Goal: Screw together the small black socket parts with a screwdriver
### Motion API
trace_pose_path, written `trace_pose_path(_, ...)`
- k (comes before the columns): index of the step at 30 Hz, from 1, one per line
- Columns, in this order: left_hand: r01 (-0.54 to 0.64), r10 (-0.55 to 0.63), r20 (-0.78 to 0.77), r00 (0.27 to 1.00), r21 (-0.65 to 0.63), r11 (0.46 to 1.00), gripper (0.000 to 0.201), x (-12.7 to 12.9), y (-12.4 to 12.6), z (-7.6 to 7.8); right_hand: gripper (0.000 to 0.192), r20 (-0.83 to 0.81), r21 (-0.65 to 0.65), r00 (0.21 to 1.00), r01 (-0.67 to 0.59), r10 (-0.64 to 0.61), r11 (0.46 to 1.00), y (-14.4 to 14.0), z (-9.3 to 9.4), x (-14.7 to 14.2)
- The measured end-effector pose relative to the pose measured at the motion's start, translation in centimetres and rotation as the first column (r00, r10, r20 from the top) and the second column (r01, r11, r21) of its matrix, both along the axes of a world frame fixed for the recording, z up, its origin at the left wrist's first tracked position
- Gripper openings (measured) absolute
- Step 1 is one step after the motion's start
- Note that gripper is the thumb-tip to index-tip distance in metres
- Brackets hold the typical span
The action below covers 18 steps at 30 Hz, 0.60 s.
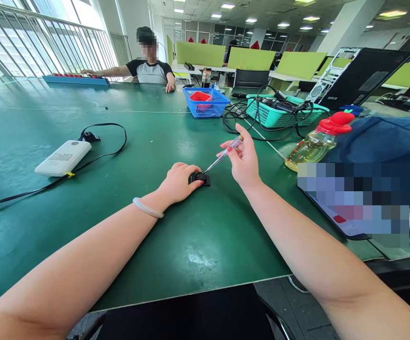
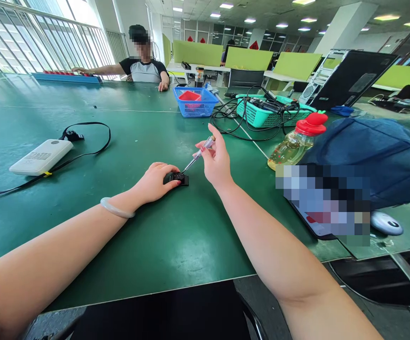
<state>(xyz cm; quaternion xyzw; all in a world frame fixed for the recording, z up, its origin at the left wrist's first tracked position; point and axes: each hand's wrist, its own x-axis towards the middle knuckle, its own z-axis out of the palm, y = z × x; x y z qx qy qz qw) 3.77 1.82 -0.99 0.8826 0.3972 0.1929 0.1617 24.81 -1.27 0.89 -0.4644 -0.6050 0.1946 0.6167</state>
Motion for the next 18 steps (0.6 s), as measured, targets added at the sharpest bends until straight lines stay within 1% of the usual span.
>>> trace_pose_path(5, -0.003, 0.003, -0.003, 1.000, 0.010, 1.000, 0.032, 0.03, 0.02, -0.03, 0.068, 0.018, -0.022, 0.999, -0.050, 0.051, 0.998, -0.12, 0.26, -0.12)
trace_pose_path(9, -0.012, 0.012, -0.006, 1.000, 0.011, 1.000, 0.032, 0.05, -0.03, 0.02, 0.064, -0.011, -0.026, 0.997, -0.071, 0.071, 0.997, -0.17, 0.49, -0.05)
trace_pose_path(14, -0.005, 0.005, -0.003, 1.000, 0.007, 1.000, 0.031, 0.00, -0.01, 0.02, 0.060, -0.045, -0.043, 0.998, -0.050, 0.048, 0.998, 0.09, 0.48, 0.21)
trace_pose_path(18, -0.001, 0.001, -0.003, 1.000, 0.014, 1.000, 0.031, -0.03, 0.03, -0.02, 0.064, -0.061, -0.043, 0.998, -0.031, 0.028, 0.999, 0.51, 0.24, 0.60)
